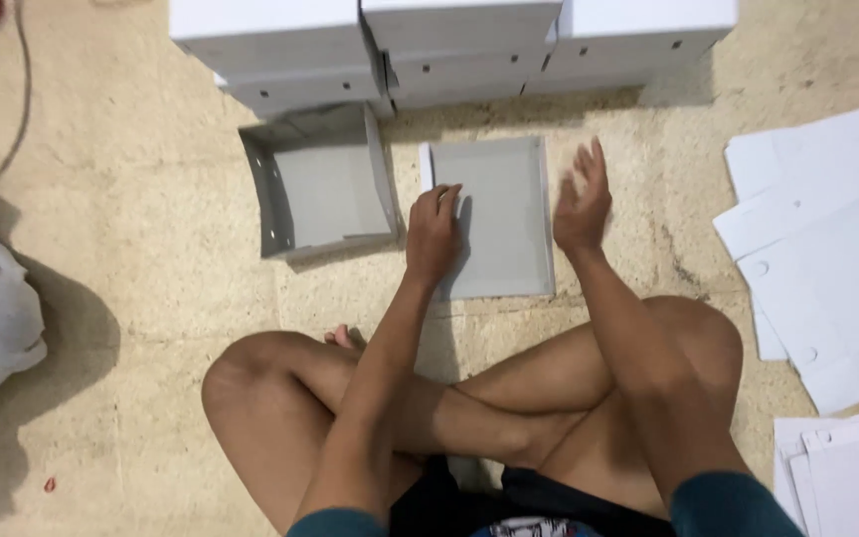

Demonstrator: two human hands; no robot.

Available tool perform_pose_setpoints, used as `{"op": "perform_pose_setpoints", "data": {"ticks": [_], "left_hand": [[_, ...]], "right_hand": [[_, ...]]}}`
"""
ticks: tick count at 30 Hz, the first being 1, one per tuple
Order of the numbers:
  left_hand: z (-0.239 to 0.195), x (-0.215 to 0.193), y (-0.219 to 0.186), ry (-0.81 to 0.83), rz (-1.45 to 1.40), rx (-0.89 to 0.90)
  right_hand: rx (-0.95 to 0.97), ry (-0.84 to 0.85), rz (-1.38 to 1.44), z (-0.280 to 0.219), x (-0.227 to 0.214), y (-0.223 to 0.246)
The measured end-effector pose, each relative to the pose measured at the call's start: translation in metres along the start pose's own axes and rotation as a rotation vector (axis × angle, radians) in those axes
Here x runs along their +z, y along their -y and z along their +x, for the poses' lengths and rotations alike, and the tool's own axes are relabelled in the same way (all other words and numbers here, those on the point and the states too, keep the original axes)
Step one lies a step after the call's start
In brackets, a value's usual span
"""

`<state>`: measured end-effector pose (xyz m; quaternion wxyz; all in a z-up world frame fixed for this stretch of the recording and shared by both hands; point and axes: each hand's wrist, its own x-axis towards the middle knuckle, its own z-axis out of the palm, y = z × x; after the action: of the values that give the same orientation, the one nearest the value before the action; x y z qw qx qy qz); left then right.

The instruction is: The person sits on the floor and folds flat white cardboard pieces into box shapes. They fold the side flaps up and secure them using small adhesive tabs. The person handles the cardboard by hand, folding and pressing the edges to form the box structure.

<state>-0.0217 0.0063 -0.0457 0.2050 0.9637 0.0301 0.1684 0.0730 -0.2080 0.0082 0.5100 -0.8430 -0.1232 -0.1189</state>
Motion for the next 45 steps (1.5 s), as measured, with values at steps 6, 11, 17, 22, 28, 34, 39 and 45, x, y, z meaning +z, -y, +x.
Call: {"op": "perform_pose_setpoints", "data": {"ticks": [6,11,17,22,28,34,39,45], "left_hand": [[-0.030,-0.109,-0.036,0.337,-0.027,-0.146],[-0.070,-0.149,-0.067,0.610,0.380,0.152],[-0.095,-0.120,-0.048,0.712,0.768,0.223],[-0.095,-0.074,-0.028,0.750,0.817,0.177],[-0.097,-0.066,-0.019,0.693,0.651,0.094],[-0.085,-0.092,-0.030,0.646,0.503,-0.006],[-0.087,-0.085,-0.021,0.575,0.337,-0.056],[-0.087,-0.074,-0.013,0.495,0.185,-0.162]], "right_hand": [[0.482,0.488,-0.262,-0.008,-0.053,0.079],[0.203,0.784,-0.671,-0.062,-0.069,0.054],[0.157,0.848,-0.560,-0.073,-0.084,0.051],[0.239,0.787,-0.467,-0.079,-0.084,0.045],[0.259,0.797,-0.514,-0.083,-0.066,-0.015],[0.238,0.788,-0.505,-0.079,-0.072,0.003],[0.213,0.758,-0.515,-0.074,-0.071,-0.004],[0.324,0.624,-0.572,-0.068,-0.074,0.012]]}}
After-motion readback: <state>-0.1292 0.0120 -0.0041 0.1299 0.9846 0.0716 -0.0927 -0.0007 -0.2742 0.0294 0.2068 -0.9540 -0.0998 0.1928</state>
